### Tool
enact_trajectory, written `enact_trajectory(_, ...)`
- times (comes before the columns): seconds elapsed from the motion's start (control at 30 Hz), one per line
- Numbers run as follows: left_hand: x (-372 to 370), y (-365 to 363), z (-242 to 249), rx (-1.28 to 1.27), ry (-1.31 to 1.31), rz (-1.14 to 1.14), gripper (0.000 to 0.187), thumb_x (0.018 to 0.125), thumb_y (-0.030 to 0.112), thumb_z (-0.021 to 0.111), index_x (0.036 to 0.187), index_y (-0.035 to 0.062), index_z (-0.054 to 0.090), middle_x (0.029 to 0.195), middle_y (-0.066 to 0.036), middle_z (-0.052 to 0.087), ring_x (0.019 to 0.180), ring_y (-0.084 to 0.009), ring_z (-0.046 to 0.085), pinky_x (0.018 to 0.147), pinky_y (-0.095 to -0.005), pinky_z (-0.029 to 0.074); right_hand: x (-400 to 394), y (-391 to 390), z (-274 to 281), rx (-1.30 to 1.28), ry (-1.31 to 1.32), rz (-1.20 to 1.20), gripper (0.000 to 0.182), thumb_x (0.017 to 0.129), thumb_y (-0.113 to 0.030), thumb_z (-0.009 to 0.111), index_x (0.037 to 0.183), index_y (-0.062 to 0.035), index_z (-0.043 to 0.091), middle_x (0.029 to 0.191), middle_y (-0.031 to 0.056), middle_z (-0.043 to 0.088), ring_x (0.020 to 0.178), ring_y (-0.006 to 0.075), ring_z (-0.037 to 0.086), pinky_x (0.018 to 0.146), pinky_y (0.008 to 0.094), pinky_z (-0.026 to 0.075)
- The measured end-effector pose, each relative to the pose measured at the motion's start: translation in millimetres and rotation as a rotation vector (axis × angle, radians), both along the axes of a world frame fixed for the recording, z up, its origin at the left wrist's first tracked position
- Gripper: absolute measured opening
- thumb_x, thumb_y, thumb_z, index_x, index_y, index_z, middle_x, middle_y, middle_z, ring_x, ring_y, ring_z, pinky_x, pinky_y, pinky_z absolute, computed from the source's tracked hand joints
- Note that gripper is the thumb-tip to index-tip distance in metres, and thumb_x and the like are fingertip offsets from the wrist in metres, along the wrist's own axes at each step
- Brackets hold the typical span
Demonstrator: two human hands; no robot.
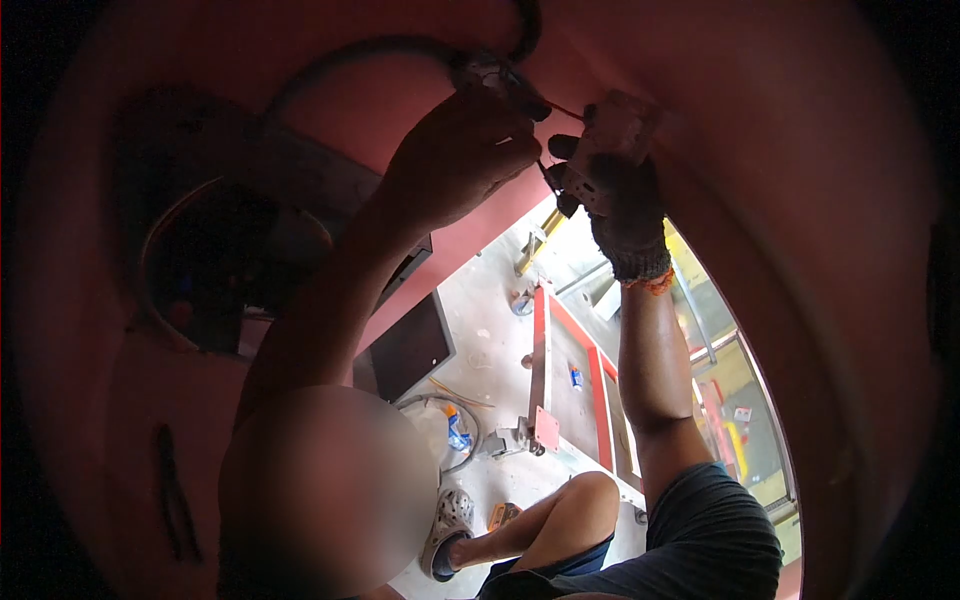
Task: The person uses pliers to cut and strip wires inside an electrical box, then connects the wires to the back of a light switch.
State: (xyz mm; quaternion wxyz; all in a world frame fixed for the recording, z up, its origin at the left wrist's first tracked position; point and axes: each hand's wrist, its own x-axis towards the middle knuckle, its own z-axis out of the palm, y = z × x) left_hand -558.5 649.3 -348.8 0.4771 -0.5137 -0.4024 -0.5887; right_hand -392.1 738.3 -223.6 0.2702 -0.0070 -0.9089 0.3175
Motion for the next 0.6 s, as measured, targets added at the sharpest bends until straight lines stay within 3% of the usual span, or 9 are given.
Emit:
enact_trajectory(0.03,-2,0,0,0.038,0.043,0.039,0.018,0.076,0.014,0.073,0.093,0.0156,0.069,0.102,-0.003,0.065,0.103,-0.0216,0.061,0.087,-0.0362,0.052,1,3,2,-0.001,-0.003,0.002,0.028,0.087,-0.011,0.060,0.112,0.0009,0.055,0.105,0.0162,0.070,0.078,0.0231,0.071,0.060,0.0336,0.056)
enact_trajectory(0.1,1,0,6,0.073,0.052,0.050,0.017,0.076,0.014,0.071,0.093,0.0155,0.069,0.101,-0.002,0.065,0.103,-0.0215,0.061,0.087,-0.0358,0.052,0,5,3,0.670,-0.133,-0.173,0.029,0.090,-0.012,0.056,0.117,0.0006,0.054,0.106,0.0171,0.070,0.080,0.0235,0.071,0.061,0.0337,0.056)
enact_trajectory(0.2,3,4,11,0.128,0.068,0.065,0.016,0.076,0.013,0.070,0.092,0.0158,0.069,0.099,-0.002,0.065,0.104,-0.0210,0.061,0.088,-0.0355,0.052,2,-16,7,0.741,-0.291,-0.288,0.031,0.092,-0.013,0.053,0.121,-0.0001,0.053,0.110,0.0179,0.069,0.084,0.0239,0.071,0.062,0.0333,0.056)
enact_trajectory(0.23,3,6,10,0.145,0.072,0.070,0.017,0.075,0.013,0.070,0.092,0.0161,0.070,0.099,-0.002,0.065,0.105,-0.0207,0.060,0.089,-0.0355,0.052,3,-13,5,0.740,-0.293,-0.285,0.031,0.092,-0.013,0.053,0.121,-0.0001,0.053,0.110,0.0179,0.069,0.084,0.0239,0.071,0.062,0.0333,0.056)
enact_trajectory(0.3,3,5,10,0.120,0.080,0.088,0.016,0.076,0.012,0.069,0.092,0.0165,0.070,0.099,-0.002,0.065,0.106,-0.0210,0.060,0.088,-0.0358,0.052,3,-6,0,0.185,-0.059,-0.059,0.034,0.093,-0.014,0.053,0.124,-0.0008,0.052,0.111,0.0176,0.069,0.084,0.0237,0.071,0.062,0.0331,0.056)
enact_trajectory(0.47,-8,-1,4,0.094,0.144,0.123,0.016,0.078,0.013,0.070,0.093,0.0177,0.072,0.104,-0.003,0.066,0.105,-0.0221,0.062,0.085,-0.0364,0.053,1,-7,-1,-0.131,-0.001,0.015,0.035,0.092,-0.014,0.054,0.124,0.0003,0.052,0.111,0.0173,0.069,0.082,0.0231,0.071,0.060,0.0327,0.055)
enact_trajectory(0.5,-11,-4,5,-0.014,0.115,0.045,0.013,0.080,0.014,0.070,0.093,0.0167,0.072,0.103,-0.003,0.067,0.102,-0.0230,0.063,0.084,-0.0366,0.054,1,-4,0,-0.219,0.005,0.056,0.035,0.092,-0.014,0.055,0.123,0.0005,0.052,0.110,0.0170,0.069,0.081,0.0227,0.071,0.059,0.0322,0.055)
enact_trajectory(0.53,-13,-7,4,-0.121,0.085,-0.034,0.011,0.082,0.014,0.070,0.093,0.0156,0.072,0.102,-0.004,0.068,0.100,-0.0240,0.065,0.083,-0.0368,0.054,2,1,1,-0.217,0.009,0.053,0.035,0.092,-0.014,0.055,0.123,0.0005,0.052,0.110,0.0170,0.069,0.081,0.0227,0.071,0.059,0.0322,0.055)
enact_trajectory(0.6,-16,-25,10,-0.178,0.066,-0.127,0.010,0.083,0.014,0.070,0.093,0.0144,0.073,0.098,-0.005,0.069,0.097,-0.0243,0.065,0.082,-0.0369,0.054,4,7,6,0.250,-0.122,0.032,0.051,0.094,-0.023,0.056,0.136,0.0005,0.041,0.117,0.0228,0.065,0.081,0.0276,0.070,0.058,0.0325,0.051)
